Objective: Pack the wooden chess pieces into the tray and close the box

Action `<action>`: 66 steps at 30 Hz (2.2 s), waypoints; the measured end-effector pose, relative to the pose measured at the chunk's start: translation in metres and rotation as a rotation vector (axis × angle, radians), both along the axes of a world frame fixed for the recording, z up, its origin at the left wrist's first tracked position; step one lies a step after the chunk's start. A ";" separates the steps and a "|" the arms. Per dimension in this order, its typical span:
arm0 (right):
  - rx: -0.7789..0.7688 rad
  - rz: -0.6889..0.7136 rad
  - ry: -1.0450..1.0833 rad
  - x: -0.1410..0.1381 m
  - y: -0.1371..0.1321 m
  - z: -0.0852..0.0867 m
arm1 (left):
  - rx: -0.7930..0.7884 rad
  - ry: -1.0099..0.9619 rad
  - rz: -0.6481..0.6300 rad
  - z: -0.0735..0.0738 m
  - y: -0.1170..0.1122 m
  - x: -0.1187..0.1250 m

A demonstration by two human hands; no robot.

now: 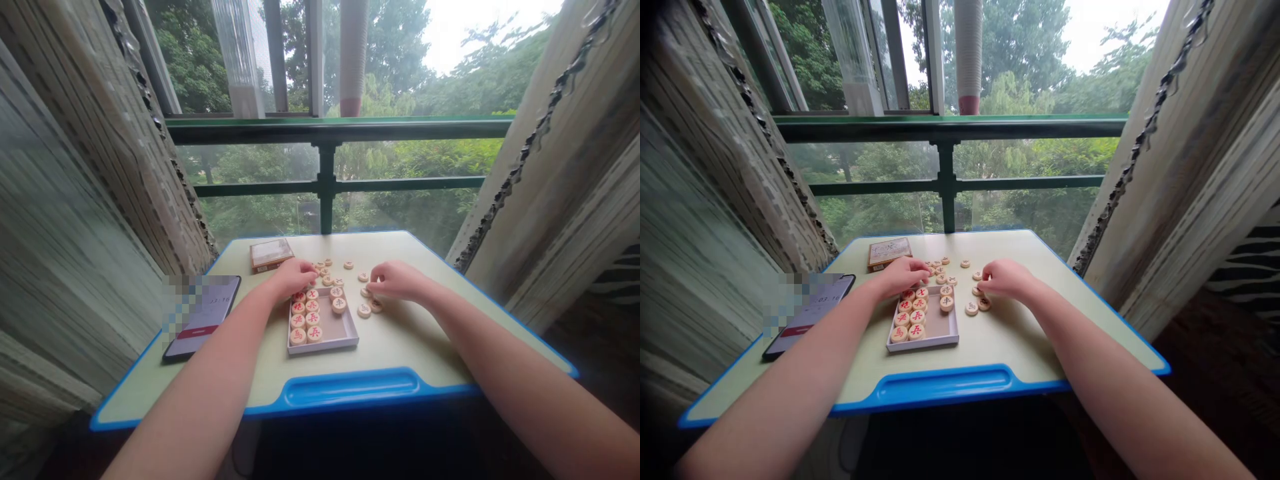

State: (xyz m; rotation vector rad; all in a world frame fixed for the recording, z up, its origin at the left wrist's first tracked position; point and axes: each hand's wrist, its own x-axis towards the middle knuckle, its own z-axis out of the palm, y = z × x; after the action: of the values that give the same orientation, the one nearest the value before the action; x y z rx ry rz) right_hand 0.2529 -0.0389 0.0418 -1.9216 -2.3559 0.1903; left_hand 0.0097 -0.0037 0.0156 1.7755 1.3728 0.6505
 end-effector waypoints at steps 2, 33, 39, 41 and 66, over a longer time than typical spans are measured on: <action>0.033 -0.003 0.010 0.001 0.001 -0.001 | 0.011 -0.012 0.005 0.003 -0.003 0.001; 0.279 0.436 0.342 -0.016 0.020 -0.040 | 0.354 0.145 -0.099 -0.007 0.010 -0.002; 0.272 0.450 0.343 -0.017 0.018 -0.038 | 0.255 0.063 -0.185 -0.007 0.009 0.007; 0.267 0.449 0.342 -0.017 0.018 -0.038 | 0.253 0.031 -0.163 -0.007 0.009 0.009; 0.223 0.393 0.354 -0.018 0.015 -0.034 | 0.353 0.374 -0.050 0.003 0.016 0.006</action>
State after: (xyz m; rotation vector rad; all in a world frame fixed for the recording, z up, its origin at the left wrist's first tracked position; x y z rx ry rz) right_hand 0.2346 -0.0235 0.0076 -1.2016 -2.3609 0.2576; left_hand 0.0152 0.0123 0.0182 2.2962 1.5205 0.5781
